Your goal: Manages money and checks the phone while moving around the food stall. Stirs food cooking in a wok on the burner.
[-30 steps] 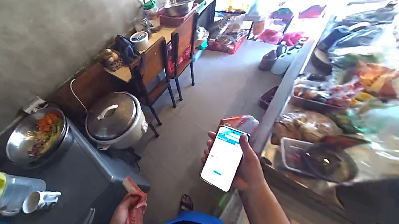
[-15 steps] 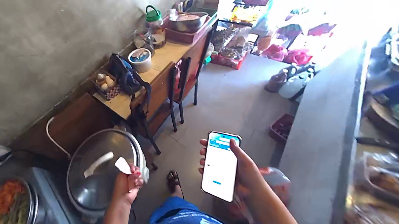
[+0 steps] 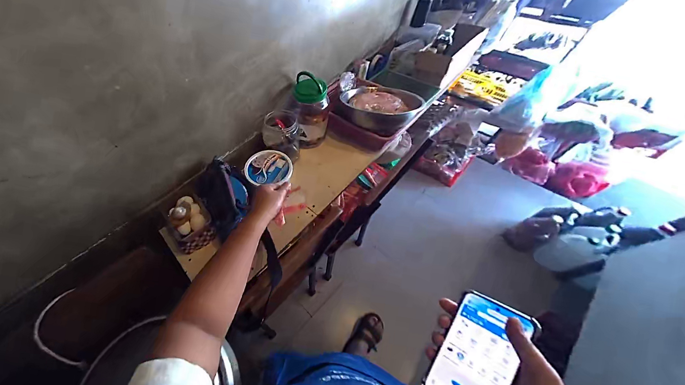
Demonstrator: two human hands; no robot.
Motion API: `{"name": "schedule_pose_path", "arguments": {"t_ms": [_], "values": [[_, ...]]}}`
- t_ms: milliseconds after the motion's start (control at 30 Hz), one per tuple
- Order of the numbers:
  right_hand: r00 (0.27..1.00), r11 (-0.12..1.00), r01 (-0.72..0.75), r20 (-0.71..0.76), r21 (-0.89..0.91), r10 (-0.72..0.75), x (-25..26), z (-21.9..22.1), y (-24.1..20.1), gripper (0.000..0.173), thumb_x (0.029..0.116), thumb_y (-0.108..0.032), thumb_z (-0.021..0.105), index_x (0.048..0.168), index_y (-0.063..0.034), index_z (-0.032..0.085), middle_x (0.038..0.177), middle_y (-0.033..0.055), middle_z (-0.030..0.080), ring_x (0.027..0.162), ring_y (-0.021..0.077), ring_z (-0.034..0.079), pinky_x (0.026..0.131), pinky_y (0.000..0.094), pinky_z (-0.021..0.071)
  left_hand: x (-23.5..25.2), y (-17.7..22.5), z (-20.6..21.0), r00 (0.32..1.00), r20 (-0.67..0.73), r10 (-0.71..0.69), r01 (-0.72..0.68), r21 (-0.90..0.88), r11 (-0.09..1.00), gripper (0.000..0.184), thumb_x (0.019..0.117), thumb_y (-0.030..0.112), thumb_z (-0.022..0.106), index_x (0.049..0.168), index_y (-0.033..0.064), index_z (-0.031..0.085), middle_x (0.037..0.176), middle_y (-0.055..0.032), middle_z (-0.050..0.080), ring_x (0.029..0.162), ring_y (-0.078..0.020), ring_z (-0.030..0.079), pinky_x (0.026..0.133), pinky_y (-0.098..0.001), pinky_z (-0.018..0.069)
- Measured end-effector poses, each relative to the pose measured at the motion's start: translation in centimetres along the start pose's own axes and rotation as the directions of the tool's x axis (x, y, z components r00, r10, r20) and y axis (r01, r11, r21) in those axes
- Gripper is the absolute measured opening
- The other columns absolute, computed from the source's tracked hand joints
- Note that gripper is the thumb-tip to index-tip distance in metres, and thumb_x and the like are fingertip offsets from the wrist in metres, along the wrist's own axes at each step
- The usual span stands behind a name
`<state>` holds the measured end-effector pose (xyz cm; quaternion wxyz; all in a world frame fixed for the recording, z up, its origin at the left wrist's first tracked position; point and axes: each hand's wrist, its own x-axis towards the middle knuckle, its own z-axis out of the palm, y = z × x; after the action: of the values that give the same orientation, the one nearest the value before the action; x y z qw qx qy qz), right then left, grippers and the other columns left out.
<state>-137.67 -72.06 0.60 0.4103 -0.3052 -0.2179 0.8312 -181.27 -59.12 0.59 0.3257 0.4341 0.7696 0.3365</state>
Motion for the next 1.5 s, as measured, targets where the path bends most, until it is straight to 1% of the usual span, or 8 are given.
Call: {"name": "schedule_pose_path", "arguments": {"t_ms": [133, 333, 567, 867, 1100, 1233, 1367, 1500], "values": [[0.995, 0.997, -0.078, 0.070, 0.016, 0.077, 9.4, -3.0, -3.8, 0.074, 0.0888, -0.068, 0.064, 0.136, -0.0112, 0.064, 0.111, 0.0121, 0.073, 0.097, 0.0265, 0.074, 0.088, 0.0509, 0.0621, 7.7, -0.6, 3.6, 0.991, -0.024, -0.134, 0.125, 0.549, 0.826, 0.041, 0.1065, 0.034, 0.048, 0.118, 0.0021, 0.070, 0.120, -0.0240, 0.069, 0.115, -0.0420, 0.065, 0.095, -0.0646, 0.0510], [0.965, 0.971, -0.240, 0.117, 0.017, 0.236, 24.4, -3.4, -12.6, 0.066, 0.0950, -0.062, 0.058, 0.134, -0.0089, 0.064, 0.109, 0.0140, 0.072, 0.094, 0.0276, 0.074, 0.085, 0.0506, 0.0629, 14.0, 2.1, 7.1, 0.945, 0.053, -0.323, 0.128, 0.846, 0.517, 0.029, 0.1021, 0.007, 0.048, 0.119, -0.0082, 0.066, 0.127, -0.0280, 0.064, 0.120, -0.0468, 0.061, 0.094, -0.0660, 0.0501], [0.829, 0.857, -0.483, 0.220, -0.179, 0.514, 38.8, -0.7, -17.4, 0.053, 0.1027, -0.050, 0.049, 0.135, -0.0089, 0.058, 0.111, 0.0158, 0.072, 0.095, 0.0279, 0.074, 0.085, 0.0488, 0.0632, 18.6, 4.7, 9.1, 0.856, 0.049, -0.515, 0.225, 0.861, 0.456, 0.028, 0.1016, 0.005, 0.047, 0.118, -0.0081, 0.066, 0.127, -0.0278, 0.064, 0.120, -0.0461, 0.061, 0.094, -0.0643, 0.0505], [0.621, 0.645, -0.681, 0.192, -0.348, 0.760, 46.5, 4.4, -9.5, 0.050, 0.1116, -0.042, 0.030, 0.136, -0.0052, 0.055, 0.104, 0.0136, 0.069, 0.089, 0.0248, 0.071, 0.081, 0.0433, 0.0621, 19.0, 4.4, 5.6, 0.841, 0.189, -0.508, 0.115, 0.853, 0.509, 0.033, 0.0998, 0.025, 0.059, 0.110, -0.0042, 0.069, 0.118, -0.0248, 0.068, 0.113, -0.0443, 0.065, 0.090, -0.0667, 0.0508], [0.614, 0.635, -0.676, 0.191, -0.375, 0.766, 46.4, 5.3, -8.0, 0.050, 0.1105, -0.042, 0.030, 0.138, -0.0073, 0.054, 0.107, 0.0130, 0.070, 0.094, 0.0257, 0.072, 0.086, 0.0466, 0.0619, 17.6, 6.9, -4.7, 0.942, -0.134, -0.309, 0.297, 0.763, 0.574, 0.036, 0.1006, 0.037, 0.058, 0.102, 0.0040, 0.073, 0.098, -0.0214, 0.072, 0.098, -0.0424, 0.070, 0.081, -0.0675, 0.0526], [0.714, 0.727, -0.615, 0.176, -0.304, 0.678, 46.6, 4.0, -8.2, 0.052, 0.1061, -0.045, 0.039, 0.138, -0.0066, 0.054, 0.106, 0.0142, 0.070, 0.092, 0.0267, 0.072, 0.086, 0.0479, 0.0621, 15.8, 5.2, -10.5, 0.844, -0.496, -0.205, 0.421, 0.374, 0.827, 0.032, 0.1031, 0.028, 0.054, 0.107, 0.0011, 0.071, 0.094, -0.0226, 0.071, 0.093, -0.0416, 0.069, 0.083, -0.0672, 0.0515], [0.772, 0.767, -0.594, 0.098, -0.242, 0.628, 45.6, 3.4, -8.1, 0.053, 0.1065, -0.046, 0.040, 0.138, -0.0055, 0.055, 0.107, 0.0147, 0.072, 0.090, 0.0259, 0.074, 0.083, 0.0460, 0.0640, 17.4, 1.4, -6.9, 0.626, -0.737, -0.255, 0.042, -0.294, 0.955, 0.036, 0.1093, 0.028, 0.044, 0.107, -0.0009, 0.065, 0.087, -0.0110, 0.067, 0.077, -0.0165, 0.066, 0.075, -0.0396, 0.0576], [0.786, 0.784, -0.587, 0.090, -0.202, 0.612, 44.8, 3.9, -7.6, 0.053, 0.1042, -0.048, 0.045, 0.135, -0.0065, 0.058, 0.107, 0.0139, 0.072, 0.092, 0.0252, 0.074, 0.083, 0.0456, 0.0639, 20.4, -1.9, 0.4, 0.646, -0.722, -0.249, -0.144, -0.435, 0.889, 0.051, 0.1117, 0.041, 0.032, 0.144, 0.0048, 0.046, 0.131, -0.0154, 0.061, 0.118, -0.0218, 0.062, 0.102, -0.0457, 0.0520]]}}
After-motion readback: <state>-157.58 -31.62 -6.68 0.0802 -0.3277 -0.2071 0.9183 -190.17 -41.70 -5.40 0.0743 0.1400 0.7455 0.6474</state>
